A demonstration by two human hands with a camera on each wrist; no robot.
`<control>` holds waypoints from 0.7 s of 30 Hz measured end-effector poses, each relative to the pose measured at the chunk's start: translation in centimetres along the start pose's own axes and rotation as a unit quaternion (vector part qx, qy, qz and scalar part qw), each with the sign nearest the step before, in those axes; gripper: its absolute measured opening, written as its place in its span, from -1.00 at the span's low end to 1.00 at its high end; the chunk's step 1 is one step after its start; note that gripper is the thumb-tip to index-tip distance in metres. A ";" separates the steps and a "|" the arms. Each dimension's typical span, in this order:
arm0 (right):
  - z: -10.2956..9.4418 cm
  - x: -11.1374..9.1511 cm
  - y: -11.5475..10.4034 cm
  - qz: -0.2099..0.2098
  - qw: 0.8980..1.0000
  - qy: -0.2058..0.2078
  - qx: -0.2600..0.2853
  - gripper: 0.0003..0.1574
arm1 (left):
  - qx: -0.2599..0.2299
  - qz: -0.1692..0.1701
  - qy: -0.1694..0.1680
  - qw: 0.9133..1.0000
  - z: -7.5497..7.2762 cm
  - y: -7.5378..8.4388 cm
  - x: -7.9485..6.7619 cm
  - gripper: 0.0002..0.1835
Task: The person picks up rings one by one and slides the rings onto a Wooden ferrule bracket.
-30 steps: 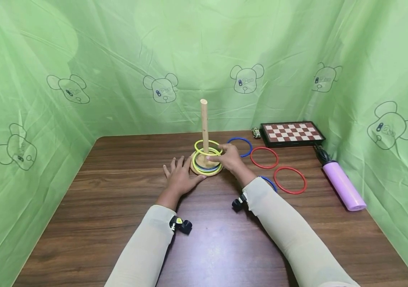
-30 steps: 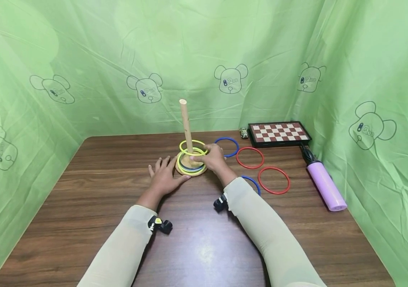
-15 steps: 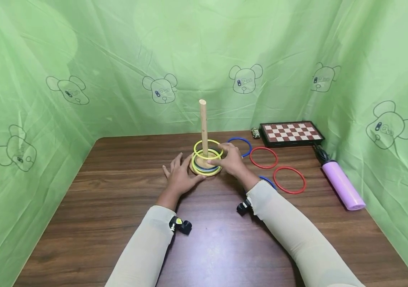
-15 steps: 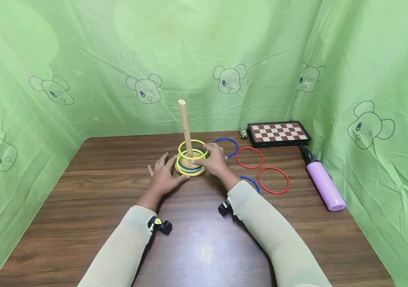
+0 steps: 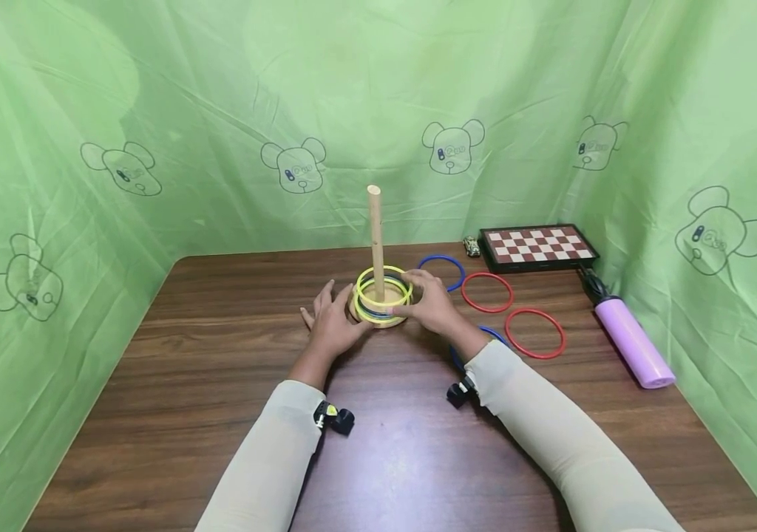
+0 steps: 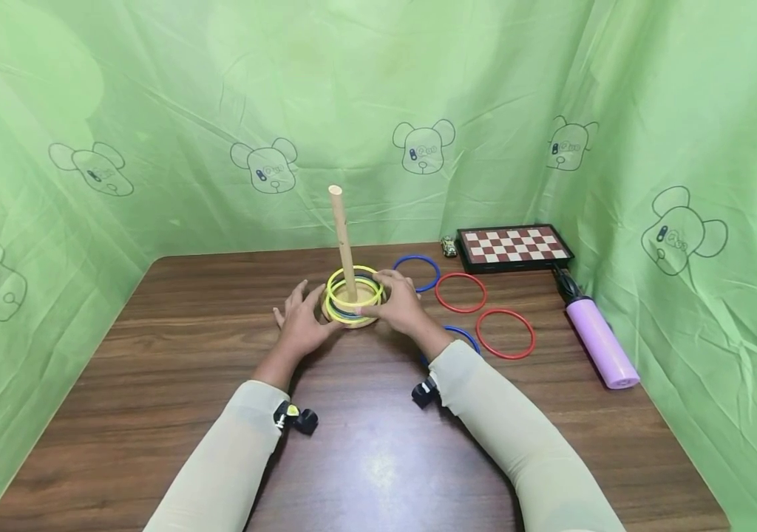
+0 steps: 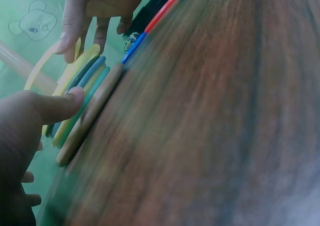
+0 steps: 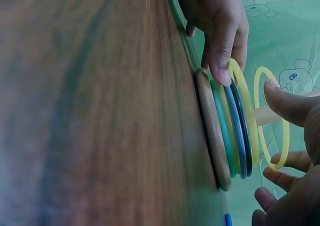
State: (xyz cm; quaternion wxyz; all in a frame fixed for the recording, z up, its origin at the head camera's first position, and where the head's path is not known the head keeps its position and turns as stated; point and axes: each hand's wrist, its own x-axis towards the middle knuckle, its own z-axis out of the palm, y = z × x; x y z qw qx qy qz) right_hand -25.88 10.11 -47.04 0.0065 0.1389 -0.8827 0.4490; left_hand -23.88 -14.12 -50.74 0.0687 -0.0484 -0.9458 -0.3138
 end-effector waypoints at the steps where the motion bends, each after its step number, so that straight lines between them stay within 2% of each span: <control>1: 0.0 -0.1 0.0 -0.002 1.000 -0.003 -0.001 0.14 | 0.000 -0.004 -0.002 1.000 0.0 0.1 0.0 0.09; 9: 0.2 -0.6 0.3 -0.027 0.999 -0.013 -0.019 0.13 | -0.005 -0.028 -0.005 1.000 -0.5 0.7 0.2 0.09; 21: 0.2 -0.7 0.6 -0.018 0.999 -0.038 -0.026 0.13 | -0.018 -0.031 0.001 0.999 -0.4 0.7 0.2 0.08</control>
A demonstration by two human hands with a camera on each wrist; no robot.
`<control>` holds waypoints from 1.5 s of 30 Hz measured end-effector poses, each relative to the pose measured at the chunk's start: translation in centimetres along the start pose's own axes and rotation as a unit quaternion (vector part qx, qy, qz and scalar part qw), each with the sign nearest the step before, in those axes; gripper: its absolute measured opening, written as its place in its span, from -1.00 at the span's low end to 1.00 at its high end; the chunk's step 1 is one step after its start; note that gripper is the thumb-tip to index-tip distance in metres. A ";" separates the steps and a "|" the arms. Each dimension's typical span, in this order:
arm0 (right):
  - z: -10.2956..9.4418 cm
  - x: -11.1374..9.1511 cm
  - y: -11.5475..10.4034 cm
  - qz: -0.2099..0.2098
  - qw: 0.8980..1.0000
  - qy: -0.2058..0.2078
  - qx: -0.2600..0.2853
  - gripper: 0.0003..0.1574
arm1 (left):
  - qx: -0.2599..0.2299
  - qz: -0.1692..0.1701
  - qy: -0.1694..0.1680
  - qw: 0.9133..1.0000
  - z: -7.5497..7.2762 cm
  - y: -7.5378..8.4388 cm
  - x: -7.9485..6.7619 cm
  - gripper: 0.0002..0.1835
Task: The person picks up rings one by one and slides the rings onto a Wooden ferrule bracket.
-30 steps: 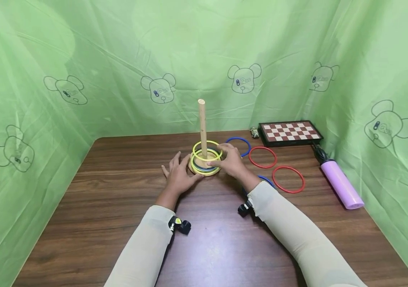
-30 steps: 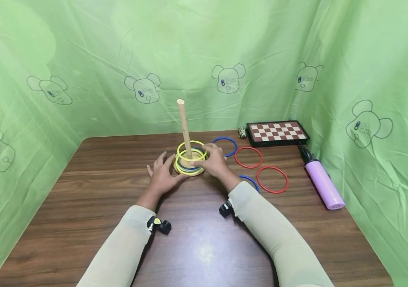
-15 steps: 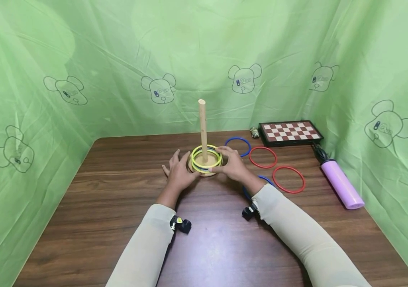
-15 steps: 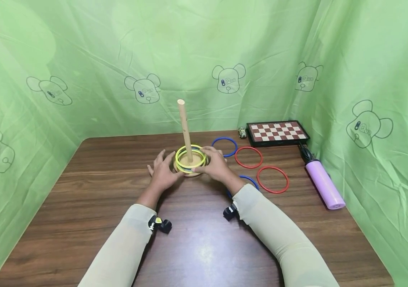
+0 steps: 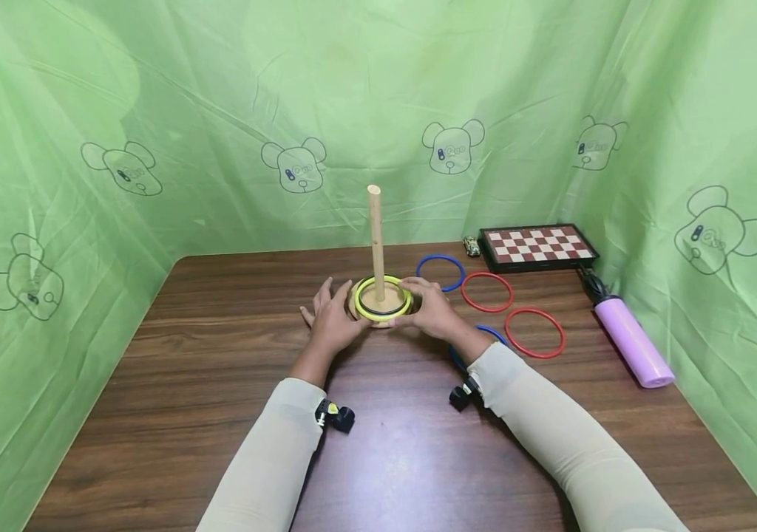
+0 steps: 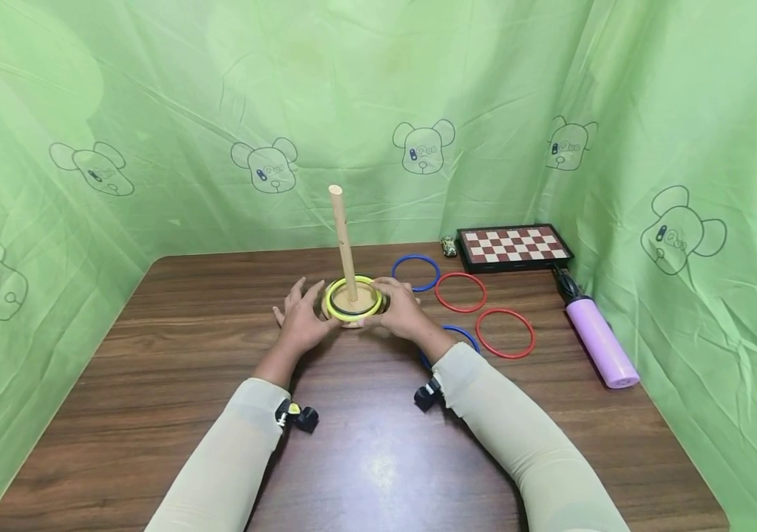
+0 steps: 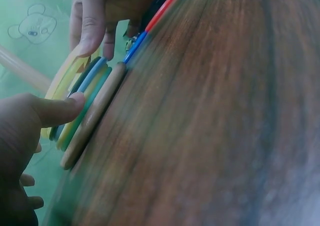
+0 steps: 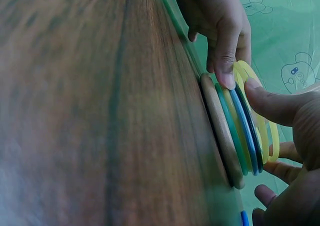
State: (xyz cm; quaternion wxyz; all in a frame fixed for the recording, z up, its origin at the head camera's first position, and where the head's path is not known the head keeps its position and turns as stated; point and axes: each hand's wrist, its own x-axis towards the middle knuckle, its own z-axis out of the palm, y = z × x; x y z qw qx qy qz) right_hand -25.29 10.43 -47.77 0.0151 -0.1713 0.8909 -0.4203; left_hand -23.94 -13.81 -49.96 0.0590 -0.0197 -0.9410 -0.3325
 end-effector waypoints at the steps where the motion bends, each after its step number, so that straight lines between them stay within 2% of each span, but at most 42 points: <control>1: 0.0 0.0 0.1 0.000 1.000 -0.001 0.000 0.13 | -0.001 0.000 0.000 1.000 0.0 0.0 0.0 0.08; 8: 0.1 0.0 0.3 0.001 1.000 -0.005 0.004 0.13 | -0.011 0.011 -0.002 1.000 0.0 0.0 0.0 0.11; 16: 0.2 0.0 0.6 -0.003 1.000 -0.006 0.004 0.11 | -0.016 0.063 -0.010 0.998 -0.3 -0.4 0.0 0.06; 21: 0.2 0.0 0.8 -0.004 1.000 -0.005 0.004 0.11 | -0.020 0.074 -0.010 0.997 -0.3 -0.4 0.1 0.02; 25: 0.3 0.0 0.9 -0.008 1.000 -0.004 0.011 0.11 | -0.026 0.069 -0.017 0.997 -0.4 -0.3 0.0 0.03; 30: 0.3 0.1 0.9 -0.021 0.998 -0.004 0.061 0.09 | -0.055 0.053 -0.029 0.997 -0.5 -0.1 -0.2 0.04; 33: 0.3 0.3 0.7 -0.029 0.996 0.005 0.085 0.10 | -0.074 0.044 -0.024 0.996 -0.4 0.1 -0.2 0.02; 39: 0.2 1.0 0.3 -0.020 0.997 0.018 0.078 0.11 | -0.100 0.030 -0.002 0.995 -0.3 0.5 0.3 0.04; 45: 0.3 1.6 0.4 -0.002 0.997 0.006 0.074 0.10 | -0.120 0.012 -0.011 0.993 -0.1 0.4 0.8 0.05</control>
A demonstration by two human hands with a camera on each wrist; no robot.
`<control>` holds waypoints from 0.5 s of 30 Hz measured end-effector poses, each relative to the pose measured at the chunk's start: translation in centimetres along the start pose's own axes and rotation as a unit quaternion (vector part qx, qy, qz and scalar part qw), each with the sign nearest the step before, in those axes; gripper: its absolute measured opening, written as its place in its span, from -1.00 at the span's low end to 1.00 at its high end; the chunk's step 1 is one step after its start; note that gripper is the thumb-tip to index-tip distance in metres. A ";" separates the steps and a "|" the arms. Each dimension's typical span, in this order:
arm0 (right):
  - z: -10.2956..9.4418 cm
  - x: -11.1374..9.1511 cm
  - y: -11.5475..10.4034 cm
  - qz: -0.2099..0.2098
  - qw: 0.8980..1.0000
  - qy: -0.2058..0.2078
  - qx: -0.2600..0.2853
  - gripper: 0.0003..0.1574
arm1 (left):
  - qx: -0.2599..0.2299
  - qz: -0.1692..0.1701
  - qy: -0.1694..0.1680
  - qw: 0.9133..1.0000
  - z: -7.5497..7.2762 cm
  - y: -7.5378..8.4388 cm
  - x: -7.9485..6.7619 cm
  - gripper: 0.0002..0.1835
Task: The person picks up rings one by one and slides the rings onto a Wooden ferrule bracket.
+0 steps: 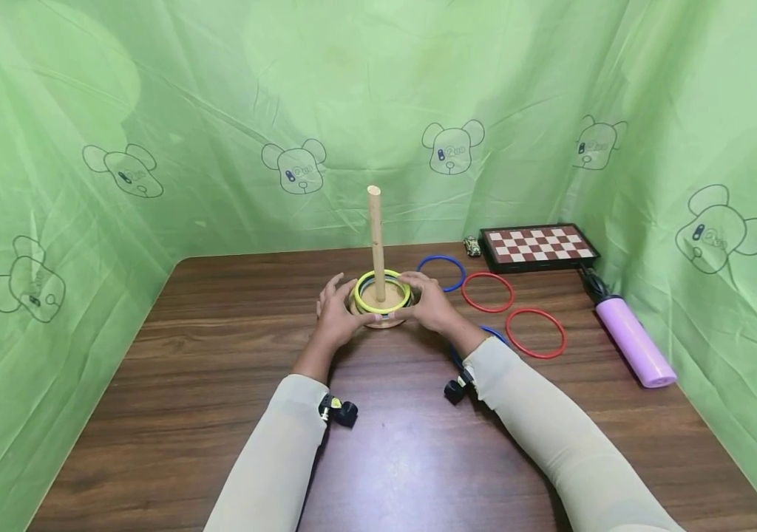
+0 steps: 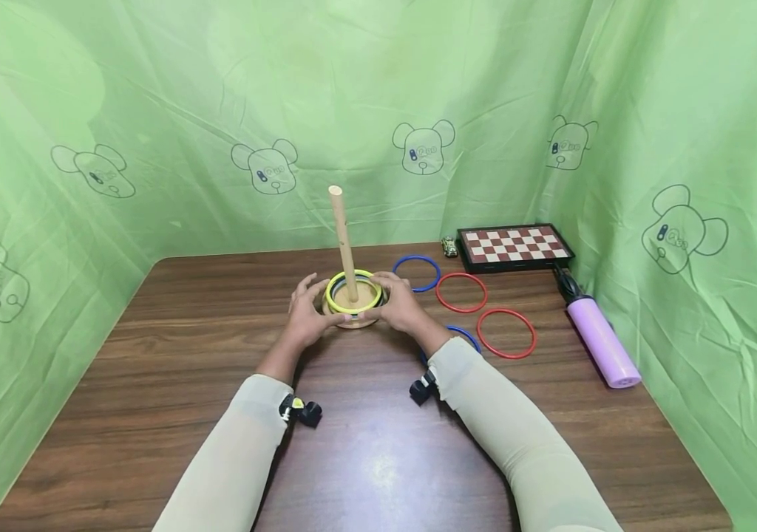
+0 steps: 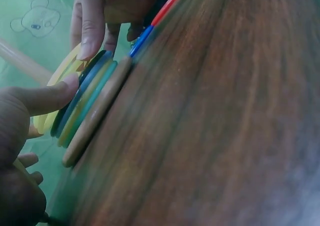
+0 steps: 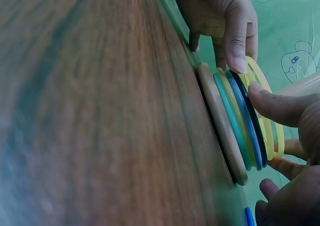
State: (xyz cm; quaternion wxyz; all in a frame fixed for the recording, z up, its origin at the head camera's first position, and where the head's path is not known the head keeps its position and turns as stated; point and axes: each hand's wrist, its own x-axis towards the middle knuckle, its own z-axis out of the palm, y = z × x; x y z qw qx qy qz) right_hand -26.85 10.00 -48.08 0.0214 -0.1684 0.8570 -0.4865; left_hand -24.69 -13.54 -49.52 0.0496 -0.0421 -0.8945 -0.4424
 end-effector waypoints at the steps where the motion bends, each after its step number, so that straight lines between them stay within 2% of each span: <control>1: 0.0 0.1 0.1 -0.002 1.000 0.000 0.000 0.10 | -0.002 -0.003 -0.003 1.000 0.1 0.0 0.0 0.06; 8: -0.1 0.2 0.5 0.001 1.000 -0.002 -0.015 0.12 | -0.011 -0.012 -0.018 1.000 0.3 -0.5 0.1 0.03; 15: -0.3 0.0 0.7 -0.006 1.000 -0.005 -0.012 0.17 | -0.014 -0.001 -0.026 1.000 0.1 -0.9 -0.1 0.06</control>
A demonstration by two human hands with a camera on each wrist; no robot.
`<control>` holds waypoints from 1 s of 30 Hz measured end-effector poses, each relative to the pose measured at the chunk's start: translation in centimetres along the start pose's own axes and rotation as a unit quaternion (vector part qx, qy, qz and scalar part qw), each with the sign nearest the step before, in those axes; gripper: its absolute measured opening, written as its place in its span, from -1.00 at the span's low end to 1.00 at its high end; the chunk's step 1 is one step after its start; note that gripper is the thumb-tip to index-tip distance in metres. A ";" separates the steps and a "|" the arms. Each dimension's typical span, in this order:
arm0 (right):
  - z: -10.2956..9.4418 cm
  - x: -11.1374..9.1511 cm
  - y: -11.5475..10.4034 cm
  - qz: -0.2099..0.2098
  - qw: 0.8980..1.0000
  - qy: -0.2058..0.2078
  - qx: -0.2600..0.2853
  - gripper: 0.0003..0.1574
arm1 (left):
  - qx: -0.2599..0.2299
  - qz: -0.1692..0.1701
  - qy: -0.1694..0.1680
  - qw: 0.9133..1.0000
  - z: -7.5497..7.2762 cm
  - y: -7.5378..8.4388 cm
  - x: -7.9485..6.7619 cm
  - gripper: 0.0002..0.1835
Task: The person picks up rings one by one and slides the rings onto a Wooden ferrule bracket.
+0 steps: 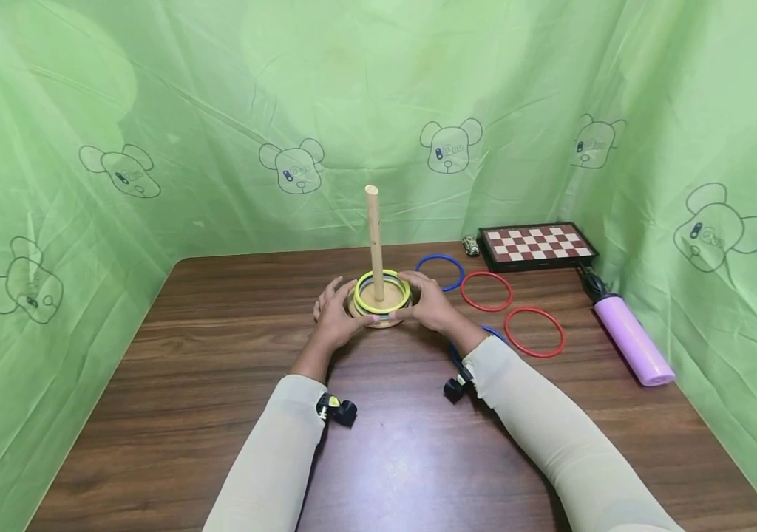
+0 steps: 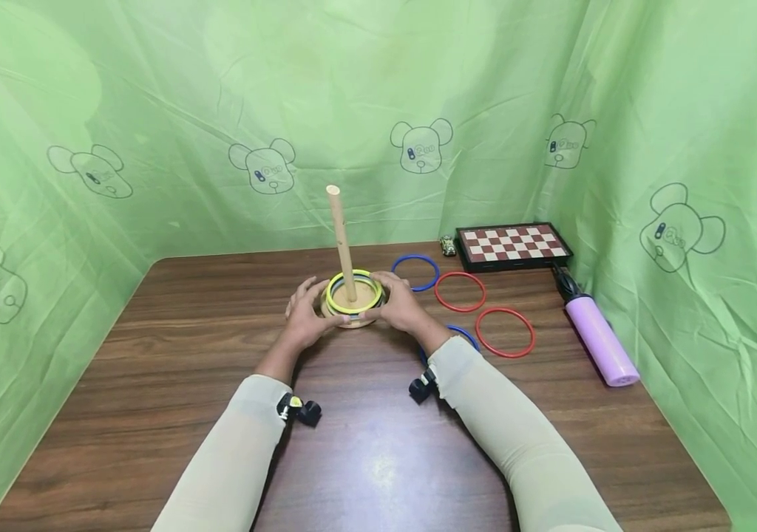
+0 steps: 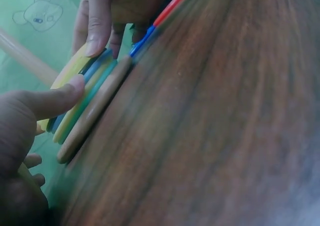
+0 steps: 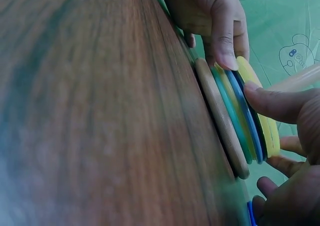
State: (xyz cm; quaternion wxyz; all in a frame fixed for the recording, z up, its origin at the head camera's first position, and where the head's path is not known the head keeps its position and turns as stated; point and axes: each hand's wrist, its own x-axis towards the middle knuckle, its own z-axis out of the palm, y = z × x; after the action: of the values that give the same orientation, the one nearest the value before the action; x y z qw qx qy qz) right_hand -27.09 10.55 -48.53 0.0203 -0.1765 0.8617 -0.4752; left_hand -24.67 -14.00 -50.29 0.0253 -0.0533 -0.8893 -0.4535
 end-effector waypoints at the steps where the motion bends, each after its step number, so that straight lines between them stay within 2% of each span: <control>1: 0.0 -0.1 0.0 -0.002 1.000 -0.002 0.005 0.17 | 0.000 0.000 -0.001 1.000 -0.1 -0.1 -0.1 0.07; 6: -0.7 -0.7 0.1 -0.005 1.000 -0.005 0.004 0.20 | 0.013 0.002 0.001 1.000 -0.7 -0.9 -0.4 0.12; 10: -1.7 -1.5 0.0 -0.004 1.000 0.003 -0.013 0.20 | 0.041 0.021 0.002 0.999 -1.0 -1.3 -0.5 0.13; 15: -2.8 -2.4 -0.1 -0.010 1.000 0.005 -0.008 0.20 | 0.071 0.043 0.005 0.997 -0.6 -2.3 0.1 0.17; 19: -3.5 -3.2 0.0 -0.026 0.999 0.011 -0.021 0.18 | 0.090 0.041 -0.003 0.995 -0.9 -2.0 -0.2 0.16; 22: -4.1 -4.2 0.2 -0.034 0.999 0.008 -0.038 0.15 | 0.135 0.028 -0.010 0.990 -1.1 -1.7 -0.8 0.14; 25: -4.9 -5.2 0.6 -0.033 0.998 0.001 -0.049 0.13 | 0.189 0.020 -0.017 0.982 -1.0 -1.8 -1.3 0.14; 30: -6.5 -6.9 1.2 -0.025 0.998 -0.010 -0.060 0.09 | 0.234 0.021 -0.017 0.972 -0.9 -1.6 -1.4 0.14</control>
State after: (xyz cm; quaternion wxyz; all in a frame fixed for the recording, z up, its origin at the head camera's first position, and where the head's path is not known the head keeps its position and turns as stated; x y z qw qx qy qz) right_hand -22.30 18.64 -46.84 0.0066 -0.2036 0.8836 -0.4215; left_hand -23.51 -15.71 -51.19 0.0315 -0.0726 -0.9697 -0.2310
